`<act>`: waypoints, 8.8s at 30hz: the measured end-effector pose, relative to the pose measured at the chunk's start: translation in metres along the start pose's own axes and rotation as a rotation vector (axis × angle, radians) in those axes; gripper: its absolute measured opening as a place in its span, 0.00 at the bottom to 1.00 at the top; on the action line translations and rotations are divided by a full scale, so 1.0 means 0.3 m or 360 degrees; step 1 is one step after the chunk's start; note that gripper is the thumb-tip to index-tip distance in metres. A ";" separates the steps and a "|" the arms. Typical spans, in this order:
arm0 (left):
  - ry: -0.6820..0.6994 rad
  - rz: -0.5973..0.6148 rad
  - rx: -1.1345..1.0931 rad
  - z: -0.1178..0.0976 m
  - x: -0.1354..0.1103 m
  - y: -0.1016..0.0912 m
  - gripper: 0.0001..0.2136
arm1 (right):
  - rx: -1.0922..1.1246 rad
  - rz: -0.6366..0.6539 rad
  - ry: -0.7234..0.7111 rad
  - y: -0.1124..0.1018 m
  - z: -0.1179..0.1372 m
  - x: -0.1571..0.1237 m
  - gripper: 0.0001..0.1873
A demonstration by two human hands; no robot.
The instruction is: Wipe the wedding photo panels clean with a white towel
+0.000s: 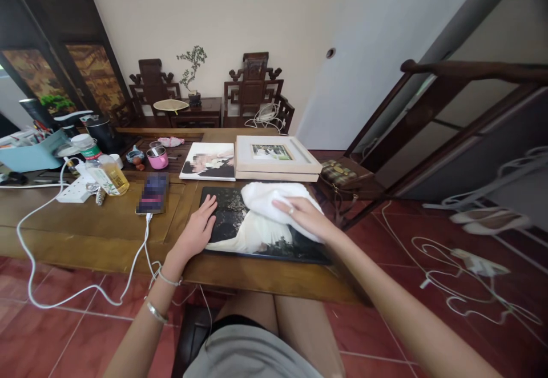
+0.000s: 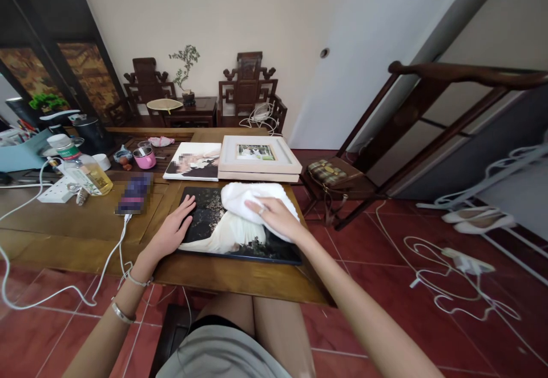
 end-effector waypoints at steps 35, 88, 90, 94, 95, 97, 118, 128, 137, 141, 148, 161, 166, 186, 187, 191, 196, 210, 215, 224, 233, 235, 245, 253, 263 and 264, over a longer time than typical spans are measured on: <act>-0.0004 -0.0016 0.0046 0.017 -0.006 0.008 0.19 | -0.0035 -0.0042 -0.0069 0.096 0.063 0.027 0.25; -0.0014 -0.0054 -0.0021 0.029 -0.001 0.013 0.19 | -0.0139 -0.0085 -0.0194 0.155 0.150 0.085 0.21; -0.0031 -0.0059 -0.0027 0.030 0.001 0.011 0.20 | -0.0144 -0.0018 -0.0270 0.198 0.205 0.049 0.19; 0.0010 -0.0030 -0.0040 0.014 0.004 0.013 0.20 | -0.0186 0.0113 -0.0352 0.240 0.290 -0.088 0.17; 0.0006 -0.0018 -0.0029 0.014 0.003 0.015 0.19 | -0.0197 0.0159 -0.0343 0.242 0.297 -0.128 0.17; -0.0023 -0.0008 0.0008 0.020 0.001 0.017 0.19 | -0.0207 0.0237 -0.0290 0.231 0.287 -0.201 0.17; -0.0106 -0.0217 -0.0191 0.014 -0.005 -0.045 0.24 | -0.0233 0.0115 -0.0274 0.231 0.243 -0.048 0.18; -0.0116 -0.0068 -0.0135 0.007 -0.010 -0.018 0.24 | 0.0042 0.0561 -0.0102 0.190 0.241 -0.285 0.22; 0.0009 -0.0055 0.0033 0.004 -0.002 0.003 0.19 | 0.0279 -0.0243 0.0251 0.037 -0.012 0.003 0.26; 0.0004 -0.0052 0.0025 0.006 0.000 0.001 0.19 | 0.0389 -0.0239 0.0209 0.159 0.035 0.159 0.26; -0.0001 -0.0065 0.0002 0.009 -0.001 -0.005 0.19 | 0.0513 -0.0061 0.0087 0.302 0.131 0.251 0.24; 0.0000 -0.0061 -0.0015 0.000 -0.003 -0.003 0.18 | 0.0489 -0.0175 0.0397 -0.063 -0.168 0.092 0.26; -0.0009 -0.0062 -0.0007 0.001 -0.003 -0.003 0.18 | 0.0514 -0.0245 0.0465 -0.102 -0.206 -0.009 0.27; -0.0004 -0.0037 0.0028 -0.004 -0.003 -0.004 0.19 | 0.0246 0.0067 0.0305 -0.027 -0.072 -0.060 0.26; -0.0006 -0.0041 0.0020 -0.004 -0.003 -0.006 0.18 | 0.0296 0.0034 0.0327 -0.032 -0.090 -0.017 0.26; -0.0013 -0.0048 0.0004 0.001 -0.003 -0.008 0.19 | 0.0422 -0.0035 0.0392 -0.036 -0.137 0.091 0.27; -0.0018 -0.0045 0.0012 0.002 -0.004 -0.006 0.19 | 0.0410 -0.0067 0.0342 -0.023 -0.114 0.052 0.26; -0.0008 -0.0084 0.0008 -0.002 -0.005 -0.004 0.18 | 0.0070 0.0228 0.0235 0.053 0.075 -0.304 0.26; -0.0020 -0.0071 0.0003 -0.003 -0.003 -0.005 0.19 | 0.0167 0.0149 0.0104 0.048 0.040 -0.080 0.26; -0.0027 -0.0048 0.0008 0.002 -0.002 -0.005 0.19 | 0.0203 -0.0049 0.0113 0.060 0.000 0.103 0.26; -0.0011 -0.0062 0.0038 -0.001 -0.008 0.003 0.19 | 0.0072 0.0226 0.0105 0.125 0.134 -0.267 0.26; -0.0015 -0.0059 0.0044 -0.003 -0.008 0.001 0.18 | 0.0054 0.0279 0.0097 0.134 0.148 -0.305 0.25; -0.0005 -0.0055 0.0052 0.003 -0.006 0.002 0.19 | 0.0137 0.0132 -0.0028 0.135 0.108 0.035 0.25; 0.0005 -0.0058 0.0017 0.007 -0.006 0.002 0.19 | 0.0085 -0.0028 0.0020 0.142 0.099 0.124 0.24; -0.0012 -0.0062 0.0059 -0.004 -0.006 0.001 0.18 | -0.0117 0.0239 0.0198 0.171 0.184 -0.307 0.22; -0.0016 -0.0058 0.0063 -0.004 -0.006 0.001 0.18 | -0.0112 0.0248 0.0203 0.169 0.186 -0.321 0.22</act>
Point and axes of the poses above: each hand's wrist, its own x-axis towards the middle knuckle, its own y-axis out of the palm, z = x × y, the point moved 10 cm from there along x, towards the middle knuckle, and after that the axes turned 6 degrees about -z, right-handed, at the moved point
